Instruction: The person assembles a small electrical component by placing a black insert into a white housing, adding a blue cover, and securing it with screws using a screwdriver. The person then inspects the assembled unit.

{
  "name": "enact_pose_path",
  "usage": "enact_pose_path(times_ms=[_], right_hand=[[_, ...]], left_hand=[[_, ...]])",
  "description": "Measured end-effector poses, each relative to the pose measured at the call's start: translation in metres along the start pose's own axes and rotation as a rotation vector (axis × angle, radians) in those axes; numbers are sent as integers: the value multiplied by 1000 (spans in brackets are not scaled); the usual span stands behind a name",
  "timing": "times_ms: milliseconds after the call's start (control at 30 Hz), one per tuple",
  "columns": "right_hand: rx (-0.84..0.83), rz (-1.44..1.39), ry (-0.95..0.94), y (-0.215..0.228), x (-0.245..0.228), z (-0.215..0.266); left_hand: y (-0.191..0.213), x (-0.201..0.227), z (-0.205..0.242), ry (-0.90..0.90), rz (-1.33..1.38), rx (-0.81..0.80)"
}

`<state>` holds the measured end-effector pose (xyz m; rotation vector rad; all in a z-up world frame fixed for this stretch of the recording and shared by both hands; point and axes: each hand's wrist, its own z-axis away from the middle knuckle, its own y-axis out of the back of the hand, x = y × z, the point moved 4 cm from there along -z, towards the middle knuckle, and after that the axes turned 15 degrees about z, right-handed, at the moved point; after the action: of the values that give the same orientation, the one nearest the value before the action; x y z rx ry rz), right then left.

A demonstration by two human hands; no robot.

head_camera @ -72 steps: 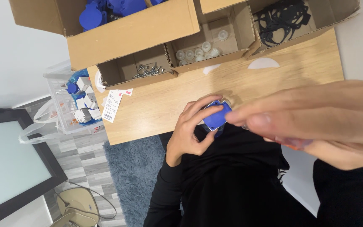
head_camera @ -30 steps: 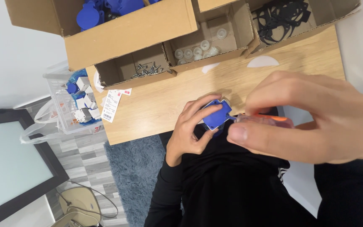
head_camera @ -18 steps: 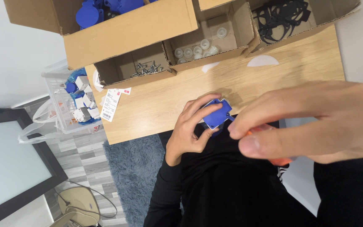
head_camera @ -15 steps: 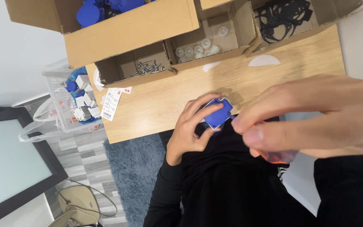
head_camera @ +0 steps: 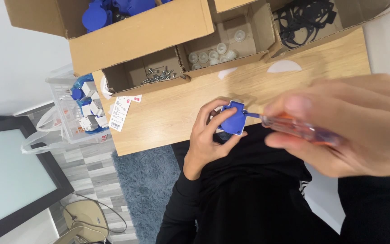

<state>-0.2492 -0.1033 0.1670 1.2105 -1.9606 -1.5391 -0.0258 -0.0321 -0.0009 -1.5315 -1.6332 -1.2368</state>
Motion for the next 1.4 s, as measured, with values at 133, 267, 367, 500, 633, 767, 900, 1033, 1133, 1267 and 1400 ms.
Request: enact_pose_path(times_ms=[133, 267, 367, 500, 633, 767, 900, 1033, 1133, 1267, 1400], right_hand=[[-368, -271, -393, -14, 21, 35], [-150, -313, -527, 10, 29, 46], [280, -840, -34, -40, 52, 54], [174, -782, -221, -46, 43, 35], [-93, -754, -527, -55, 43, 7], [-309, -1295, -764, -100, 59, 0], [-177, -324, -277, -100, 28, -52], [-273, -798, -779, -115, 26, -66], [-283, -589, -667, -112, 14, -85], [106, -69, 171, -110, -3, -99], [-146, -343, -396, -119, 11, -80]], left_hand=[[1, -1, -1, -38, 2, 12], [3, -2, -3, -37, 21, 22], [4, -7, -1, -100, 12, 10], [2, -23, 13, -19, -107, 17], [8, -17, 3, -99, -61, -16], [9, -19, 3, -99, -88, -56], [16, -16, -1, -109, -54, -33], [27, -15, -13, -135, 20, -57], [26, -17, -9, -120, 50, -62], [29, -18, -8, -139, 32, -31], [31, -16, -3, -163, 118, -23]])
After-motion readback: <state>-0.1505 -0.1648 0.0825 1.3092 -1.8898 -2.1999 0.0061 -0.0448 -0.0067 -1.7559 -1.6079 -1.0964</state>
